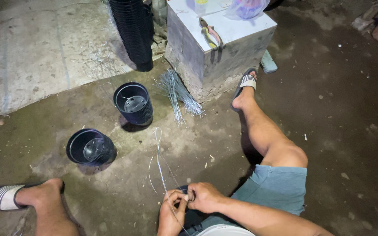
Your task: The person sits on the floor and repeatedly threads white wire through holes in black plastic planters, then places each finished unit into a stack. The person handles the planters and wire by hand without using tools.
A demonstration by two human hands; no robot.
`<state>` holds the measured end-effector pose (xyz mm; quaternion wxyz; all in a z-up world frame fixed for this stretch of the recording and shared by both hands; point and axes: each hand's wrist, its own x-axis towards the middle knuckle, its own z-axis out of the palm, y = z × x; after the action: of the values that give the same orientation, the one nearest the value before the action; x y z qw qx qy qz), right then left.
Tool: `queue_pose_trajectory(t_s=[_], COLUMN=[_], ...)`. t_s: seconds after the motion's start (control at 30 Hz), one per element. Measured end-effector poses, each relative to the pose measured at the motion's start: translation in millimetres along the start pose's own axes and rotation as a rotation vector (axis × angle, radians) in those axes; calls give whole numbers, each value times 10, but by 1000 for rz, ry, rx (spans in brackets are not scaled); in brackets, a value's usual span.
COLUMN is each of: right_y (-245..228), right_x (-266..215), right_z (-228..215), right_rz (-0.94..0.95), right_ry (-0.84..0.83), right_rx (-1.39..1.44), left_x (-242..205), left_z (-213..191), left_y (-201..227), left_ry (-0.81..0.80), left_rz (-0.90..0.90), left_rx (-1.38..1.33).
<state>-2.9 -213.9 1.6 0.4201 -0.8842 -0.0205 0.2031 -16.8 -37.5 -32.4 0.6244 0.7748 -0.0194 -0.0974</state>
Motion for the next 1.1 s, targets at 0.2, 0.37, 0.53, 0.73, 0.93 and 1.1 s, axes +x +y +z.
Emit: queue_pose_trajectory(t_s=[0.2,0.37,0.53,0.73,0.93,1.1], right_y=[-17,-9,-102,-139,-45,122], right_x=[-5,-22,-32,-36,34,246], right_z=[-17,-335,-401,-380,-365,-333], right_rz=[-233,-334,-325,-489,-473,-463], right_ry=[39,-285,-305,-224,-204,-147], right_rx=[-77,182,117,-8,-93,-70], left_x=[-14,-1,-17,136,233,357], left_z=[-100,-194,-241,-478,-848,-870], left_y=[175,242,247,353,791,859], left_ry=[-34,-34,-61,-52,-15,-94], left_rz=[69,9,74,26,-227,-190], left_rx=[-22,-137,-68,-363,-710,-515])
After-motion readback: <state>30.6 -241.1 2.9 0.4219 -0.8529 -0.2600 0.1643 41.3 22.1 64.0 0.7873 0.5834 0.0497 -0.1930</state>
